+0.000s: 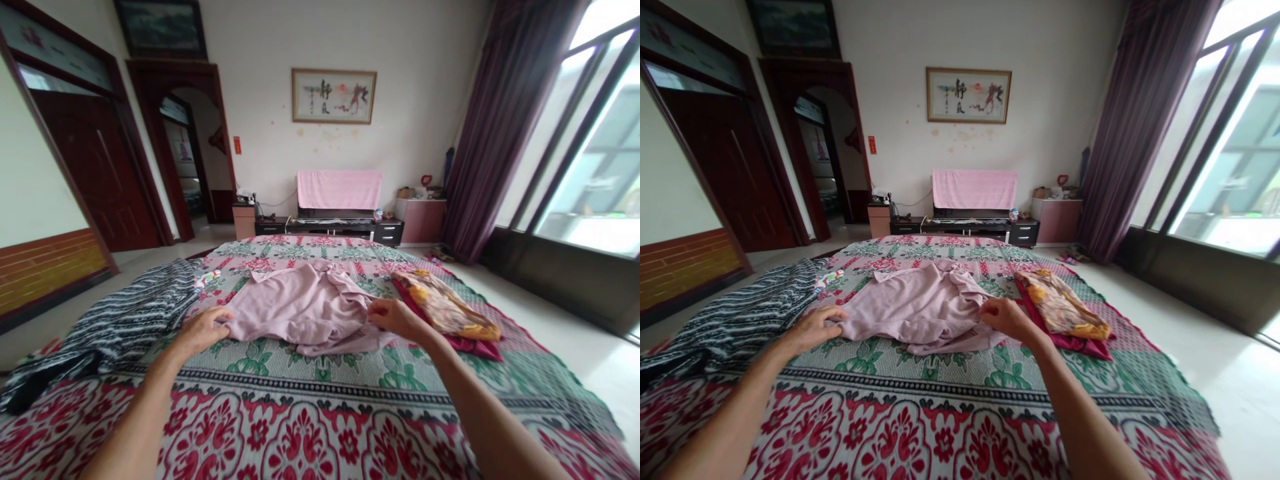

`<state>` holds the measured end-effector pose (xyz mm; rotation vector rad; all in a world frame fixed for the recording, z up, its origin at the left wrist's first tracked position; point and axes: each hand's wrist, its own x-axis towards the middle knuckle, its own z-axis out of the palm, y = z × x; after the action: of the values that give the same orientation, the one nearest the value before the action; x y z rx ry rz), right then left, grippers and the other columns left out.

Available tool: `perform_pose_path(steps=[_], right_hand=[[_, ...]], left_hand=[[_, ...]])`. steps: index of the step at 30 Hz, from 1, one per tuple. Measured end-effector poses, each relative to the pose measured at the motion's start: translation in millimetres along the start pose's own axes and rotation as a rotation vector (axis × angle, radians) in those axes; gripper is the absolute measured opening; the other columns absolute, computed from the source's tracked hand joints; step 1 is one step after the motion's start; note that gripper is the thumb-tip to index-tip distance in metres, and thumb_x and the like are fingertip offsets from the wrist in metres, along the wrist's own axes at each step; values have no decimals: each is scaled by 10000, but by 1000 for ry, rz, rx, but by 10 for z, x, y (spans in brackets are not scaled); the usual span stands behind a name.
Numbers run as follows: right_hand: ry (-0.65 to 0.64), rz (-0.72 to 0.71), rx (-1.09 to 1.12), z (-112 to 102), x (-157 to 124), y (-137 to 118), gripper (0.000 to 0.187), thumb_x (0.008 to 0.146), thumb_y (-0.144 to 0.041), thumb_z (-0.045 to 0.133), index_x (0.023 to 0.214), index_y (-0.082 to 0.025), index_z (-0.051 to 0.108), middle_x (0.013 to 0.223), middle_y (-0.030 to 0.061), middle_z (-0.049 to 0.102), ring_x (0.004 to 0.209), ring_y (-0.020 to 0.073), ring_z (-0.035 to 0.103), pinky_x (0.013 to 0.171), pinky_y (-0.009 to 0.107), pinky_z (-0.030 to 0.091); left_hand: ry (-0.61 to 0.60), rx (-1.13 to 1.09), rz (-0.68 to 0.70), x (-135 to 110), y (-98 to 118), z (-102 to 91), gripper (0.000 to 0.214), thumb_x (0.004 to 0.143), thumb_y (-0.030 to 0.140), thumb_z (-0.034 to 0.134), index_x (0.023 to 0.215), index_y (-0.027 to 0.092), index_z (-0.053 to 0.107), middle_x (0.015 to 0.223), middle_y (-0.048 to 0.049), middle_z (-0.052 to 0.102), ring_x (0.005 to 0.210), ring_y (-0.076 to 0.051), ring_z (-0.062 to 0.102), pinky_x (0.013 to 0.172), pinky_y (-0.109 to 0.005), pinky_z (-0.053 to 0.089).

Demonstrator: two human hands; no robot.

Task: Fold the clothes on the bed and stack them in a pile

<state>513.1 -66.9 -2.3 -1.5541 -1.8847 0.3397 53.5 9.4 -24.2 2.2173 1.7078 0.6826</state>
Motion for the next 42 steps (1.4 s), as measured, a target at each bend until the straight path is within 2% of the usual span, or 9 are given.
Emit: perform_pose_path(steps=[3,8,11,15,23,30,34,38,42], right_hand=[[-244,-82,-30,-54,-39,-224,150,718,-251,555,766,-177,677,697,5,642,632,121,555,600,231,427],[-431,-128,-247,77,-81,-359,338,613,-269,695,948,-218,687,940,54,668,841,202,586,718,293,451],[-361,-120,-422,231,-70,-253,211,635,-223,651,840,-208,697,903,69,660,861,223,578,725,305,428],[-295,-88,-370,259,-25,-129,175,698,-148,521,718,-196,688,743,50,663,716,180,574,648,271,396],[61,133,-209,-300,-1,-109,263,737,-188,417,720,-173,679,639,25,627,603,152,535,582,256,385],[112,339,-416,-250,-33,123,245,720,-166,455,755,-169,697,697,81,658,630,180,559,589,285,374],[225,148,-378,-110,23,40,310,695,-95,442,870,-155,691,886,94,674,793,184,597,717,280,421],[-58,-129,-258,63,7,-219,252,734,-176,510,923,-201,675,933,43,666,828,163,595,778,276,437],[-217,-164,-278,315,-90,-396,370,732,-430,619,1026,-207,638,1051,66,632,944,209,570,839,329,428]], left_hand=[[-131,-42,58,-31,5,18,317,583,291,578,864,192,685,1043,-41,662,940,-217,614,803,-263,466],[-74,21,76,3,-49,103,205,628,313,521,716,203,670,977,-56,663,948,-231,601,843,-299,443],[-5,2,-2,38,-51,83,223,680,350,485,740,223,658,803,-12,674,845,-206,613,786,-274,445],[198,-185,-132,90,-64,10,337,721,442,485,903,218,660,803,0,686,780,-188,612,702,-247,451],[426,-300,-255,109,-193,-24,445,738,469,481,1030,179,652,832,-31,698,708,-179,614,604,-234,440],[287,61,-189,75,-56,90,370,744,456,470,923,230,702,798,-35,716,743,-212,632,652,-264,441],[180,20,-167,76,-101,109,393,689,421,512,975,225,696,882,-13,725,789,-192,645,683,-233,460],[70,-46,-135,23,-177,50,503,606,340,577,1089,223,661,927,10,717,797,-177,644,675,-208,460],[56,13,-181,-19,-201,-9,512,608,332,574,1097,210,664,874,-8,714,769,-191,639,655,-225,452]])
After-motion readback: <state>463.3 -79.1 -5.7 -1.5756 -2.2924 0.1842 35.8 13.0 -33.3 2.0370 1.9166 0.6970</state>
